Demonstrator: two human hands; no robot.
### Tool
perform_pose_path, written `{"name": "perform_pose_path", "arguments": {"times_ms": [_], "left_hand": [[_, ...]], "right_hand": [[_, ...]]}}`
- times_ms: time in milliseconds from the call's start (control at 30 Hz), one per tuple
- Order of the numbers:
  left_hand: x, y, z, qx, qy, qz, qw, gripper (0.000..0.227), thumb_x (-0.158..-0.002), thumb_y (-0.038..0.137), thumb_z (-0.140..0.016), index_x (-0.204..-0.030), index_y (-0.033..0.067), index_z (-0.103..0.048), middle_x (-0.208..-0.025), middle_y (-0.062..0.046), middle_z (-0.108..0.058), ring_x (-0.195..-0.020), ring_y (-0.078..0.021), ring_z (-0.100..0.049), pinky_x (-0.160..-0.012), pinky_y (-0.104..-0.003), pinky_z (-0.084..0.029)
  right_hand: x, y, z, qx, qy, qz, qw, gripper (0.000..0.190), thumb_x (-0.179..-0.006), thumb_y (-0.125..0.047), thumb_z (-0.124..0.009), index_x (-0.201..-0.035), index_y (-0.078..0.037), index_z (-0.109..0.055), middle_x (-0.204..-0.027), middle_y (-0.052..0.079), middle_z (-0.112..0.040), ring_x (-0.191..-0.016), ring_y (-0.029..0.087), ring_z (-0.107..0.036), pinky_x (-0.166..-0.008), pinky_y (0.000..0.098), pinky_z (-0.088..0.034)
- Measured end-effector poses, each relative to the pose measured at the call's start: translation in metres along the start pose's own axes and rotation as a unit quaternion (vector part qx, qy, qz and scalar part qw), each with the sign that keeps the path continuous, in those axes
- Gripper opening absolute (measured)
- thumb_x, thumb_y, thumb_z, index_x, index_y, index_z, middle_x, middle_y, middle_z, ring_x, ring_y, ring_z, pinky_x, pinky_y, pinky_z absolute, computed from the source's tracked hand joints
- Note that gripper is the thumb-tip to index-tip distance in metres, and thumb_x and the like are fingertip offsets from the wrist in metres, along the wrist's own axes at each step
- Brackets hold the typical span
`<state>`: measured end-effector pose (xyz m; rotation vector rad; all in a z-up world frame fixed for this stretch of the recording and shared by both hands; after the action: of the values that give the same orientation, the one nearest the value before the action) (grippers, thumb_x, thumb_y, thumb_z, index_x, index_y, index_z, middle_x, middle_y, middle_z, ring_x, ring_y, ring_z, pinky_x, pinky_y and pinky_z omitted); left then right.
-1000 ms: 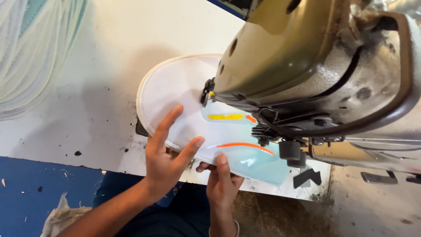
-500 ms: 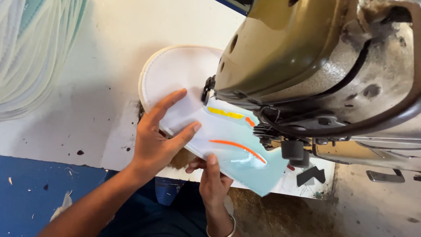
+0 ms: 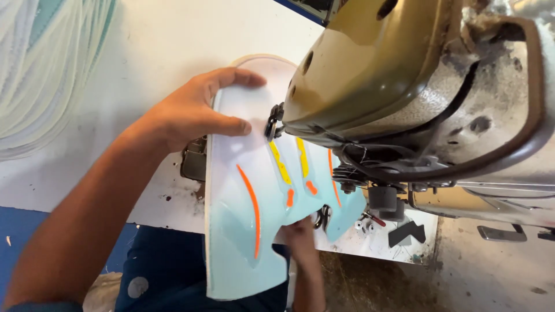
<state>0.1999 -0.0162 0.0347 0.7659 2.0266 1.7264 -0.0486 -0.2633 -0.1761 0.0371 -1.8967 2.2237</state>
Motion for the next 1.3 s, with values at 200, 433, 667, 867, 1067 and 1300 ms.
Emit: {"name": "perform_pose_path", "arguments": {"times_ms": [200,433,667,867,1067,1300], "left_hand": [[0.096,0.012,-0.031,-0.213,0.247,-0.086,0.941,0.071,-0.091,0.011,-0.073,-0.156,0.0118,-0.045,-0.143,-0.018,-0.052,-0.121,-0.0330,-0.059,-0.104,-0.043,-0.049],[0.115,0.008,-0.053,-0.258,0.303,-0.152,0.905,0.057,-0.093,0.012,-0.075,-0.146,0.0075,-0.054,-0.146,-0.022,-0.052,-0.133,-0.0378,-0.056,-0.108,-0.043,-0.047],[0.085,0.025,-0.020,-0.241,0.196,-0.126,0.942,0.047,-0.092,0.022,-0.077,-0.136,0.0131,-0.065,-0.134,-0.015,-0.064,-0.113,-0.0286,-0.069,-0.091,-0.037,-0.058],[0.105,0.027,-0.024,-0.358,0.234,-0.145,0.892,0.051,-0.087,0.020,-0.082,-0.136,0.0165,-0.068,-0.134,-0.019,-0.062,-0.108,-0.0313,-0.067,-0.084,-0.039,-0.056],[0.101,0.022,-0.014,-0.282,0.212,-0.184,0.917,0.048,-0.087,0.017,-0.084,-0.133,0.0137,-0.069,-0.123,-0.013,-0.066,-0.106,-0.0259,-0.069,-0.085,-0.037,-0.058],[0.082,0.030,-0.003,-0.252,0.196,-0.167,0.933,0.047,-0.086,0.016,-0.084,-0.130,0.0107,-0.070,-0.123,-0.013,-0.065,-0.101,-0.0206,-0.070,-0.078,-0.031,-0.062]], "right_hand": [[-0.027,-0.130,0.079,-0.361,0.261,-0.109,0.888,0.048,-0.090,-0.053,-0.054,-0.101,-0.010,-0.070,-0.089,0.006,-0.076,-0.072,0.019,-0.071,-0.057,0.0353,-0.059],[0.003,-0.091,0.116,-0.187,0.159,-0.050,0.968,0.041,-0.092,-0.020,-0.081,-0.118,0.007,-0.064,-0.085,0.017,-0.066,-0.069,0.029,-0.066,-0.063,0.0451,-0.061],[0.041,-0.088,0.030,-0.233,0.145,-0.079,0.958,0.061,-0.083,-0.022,-0.082,-0.129,0.007,-0.054,-0.089,0.017,-0.070,-0.064,0.022,-0.071,-0.044,0.0336,-0.058],[0.050,-0.107,0.004,-0.229,0.152,-0.052,0.960,0.057,-0.086,-0.012,-0.073,-0.135,0.006,-0.049,-0.095,0.020,-0.071,-0.065,0.024,-0.071,-0.045,0.0362,-0.057],[0.058,-0.109,-0.003,-0.240,0.143,-0.030,0.960,0.054,-0.090,-0.009,-0.071,-0.135,0.009,-0.047,-0.099,0.021,-0.069,-0.066,0.025,-0.069,-0.046,0.0370,-0.057],[0.051,-0.115,-0.012,-0.260,0.164,-0.003,0.951,0.053,-0.090,-0.008,-0.071,-0.134,0.008,-0.047,-0.099,0.022,-0.069,-0.064,0.026,-0.070,-0.041,0.0387,-0.057]]}}
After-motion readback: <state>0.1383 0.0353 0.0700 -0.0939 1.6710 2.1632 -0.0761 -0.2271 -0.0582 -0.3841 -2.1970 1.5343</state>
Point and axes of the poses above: each hand's wrist, its own x-axis away from the middle knuckle, its own z-axis out of the back of the hand, y = z × x, the point moved 8 cm from there along -x, towards the middle knuckle
